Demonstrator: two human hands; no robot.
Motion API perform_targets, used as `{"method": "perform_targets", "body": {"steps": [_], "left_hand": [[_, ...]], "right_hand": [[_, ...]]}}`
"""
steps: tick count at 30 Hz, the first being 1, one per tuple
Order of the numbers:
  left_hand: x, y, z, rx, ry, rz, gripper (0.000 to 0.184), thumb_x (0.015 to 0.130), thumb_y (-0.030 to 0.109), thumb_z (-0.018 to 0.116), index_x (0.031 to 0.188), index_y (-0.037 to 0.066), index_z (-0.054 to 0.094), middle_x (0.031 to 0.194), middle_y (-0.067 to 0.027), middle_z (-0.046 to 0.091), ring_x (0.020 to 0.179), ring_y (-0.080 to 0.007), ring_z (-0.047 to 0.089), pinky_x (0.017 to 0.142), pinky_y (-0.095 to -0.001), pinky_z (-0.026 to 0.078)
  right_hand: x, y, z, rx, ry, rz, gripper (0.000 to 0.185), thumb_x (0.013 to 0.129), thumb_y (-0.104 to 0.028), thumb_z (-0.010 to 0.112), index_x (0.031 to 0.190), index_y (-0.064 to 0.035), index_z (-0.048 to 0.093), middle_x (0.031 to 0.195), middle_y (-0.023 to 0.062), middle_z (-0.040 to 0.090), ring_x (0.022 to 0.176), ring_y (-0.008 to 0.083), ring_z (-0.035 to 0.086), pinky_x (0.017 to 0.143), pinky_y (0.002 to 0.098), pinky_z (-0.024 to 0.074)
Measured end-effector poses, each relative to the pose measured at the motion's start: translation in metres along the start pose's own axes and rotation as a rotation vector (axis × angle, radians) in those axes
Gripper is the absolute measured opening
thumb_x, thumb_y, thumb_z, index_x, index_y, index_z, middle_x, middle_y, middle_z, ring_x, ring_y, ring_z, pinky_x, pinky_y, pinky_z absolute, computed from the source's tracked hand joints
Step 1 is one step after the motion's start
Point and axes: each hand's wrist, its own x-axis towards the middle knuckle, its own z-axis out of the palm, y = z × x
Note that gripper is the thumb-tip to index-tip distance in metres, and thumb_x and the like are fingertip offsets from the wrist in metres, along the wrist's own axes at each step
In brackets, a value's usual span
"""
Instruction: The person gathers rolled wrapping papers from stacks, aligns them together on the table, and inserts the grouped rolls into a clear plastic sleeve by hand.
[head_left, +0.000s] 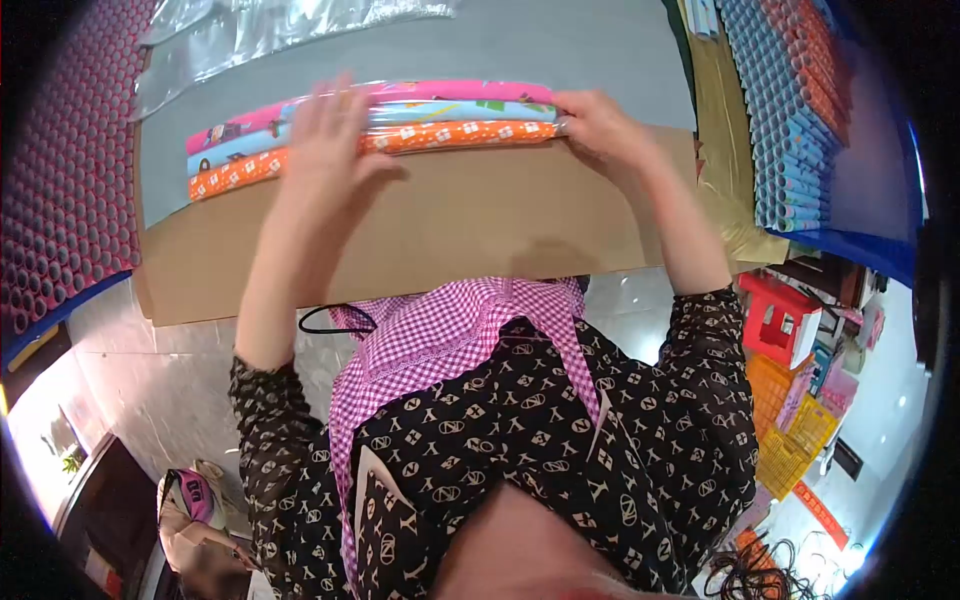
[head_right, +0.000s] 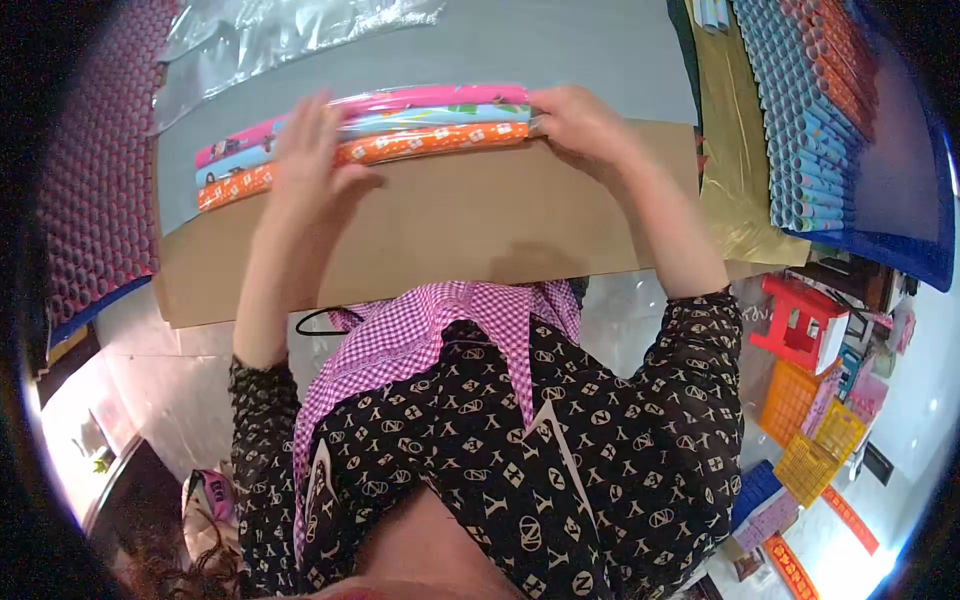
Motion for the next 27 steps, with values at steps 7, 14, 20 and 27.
{"method": "perform_targets", "body": {"steps": [7,14,20,27], "left_hand": [[0.077,0.108,0.06,-0.065,0.035,0.368,0.085,0.072,0.049,0.074,0.134,-0.002,0.045,0.139,-0.0189,0.047,0.132,-0.0389,0.04,0.109,-0.0541,0.031],[0.067,0.107,0.06,0.026,0.019,0.325,0.08,0.072,0.044,0.076,0.131,0.0,0.046,0.118,-0.0118,0.058,0.112,-0.0276,0.055,0.101,-0.0486,0.039],[0.064,0.105,0.057,0.089,-0.009,0.354,0.074,0.073,0.043,0.076,0.131,0.007,0.048,0.117,-0.0114,0.057,0.111,-0.0281,0.054,0.101,-0.0486,0.037],[0.063,0.103,0.055,0.085,-0.03,0.364,0.068,0.074,0.04,0.076,0.129,0.008,0.051,0.119,-0.0128,0.055,0.114,-0.03,0.052,0.102,-0.0503,0.036]], "right_hand": [[-0.006,-0.032,0.014,-0.424,0.053,-0.299,0.019,0.085,-0.014,0.057,0.097,-0.001,0.064,0.09,0.0215,0.067,0.088,0.0399,0.062,0.077,0.0486,0.0479],[-0.008,-0.028,0.023,-0.506,0.002,-0.352,0.023,0.083,-0.018,0.063,0.098,-0.0009,0.063,0.095,0.0206,0.066,0.089,0.0391,0.062,0.077,0.0454,0.0483],[-0.022,-0.035,0.016,-0.369,-0.016,-0.359,0.028,0.077,-0.022,0.066,0.093,0.001,0.063,0.081,0.0211,0.064,0.075,0.0349,0.061,0.068,0.0433,0.0478],[-0.03,-0.026,0.011,0.14,-0.106,-0.021,0.019,0.082,-0.021,0.064,0.081,-0.002,0.061,0.072,0.0083,0.062,0.062,0.018,0.058,0.055,0.032,0.0444]]}}
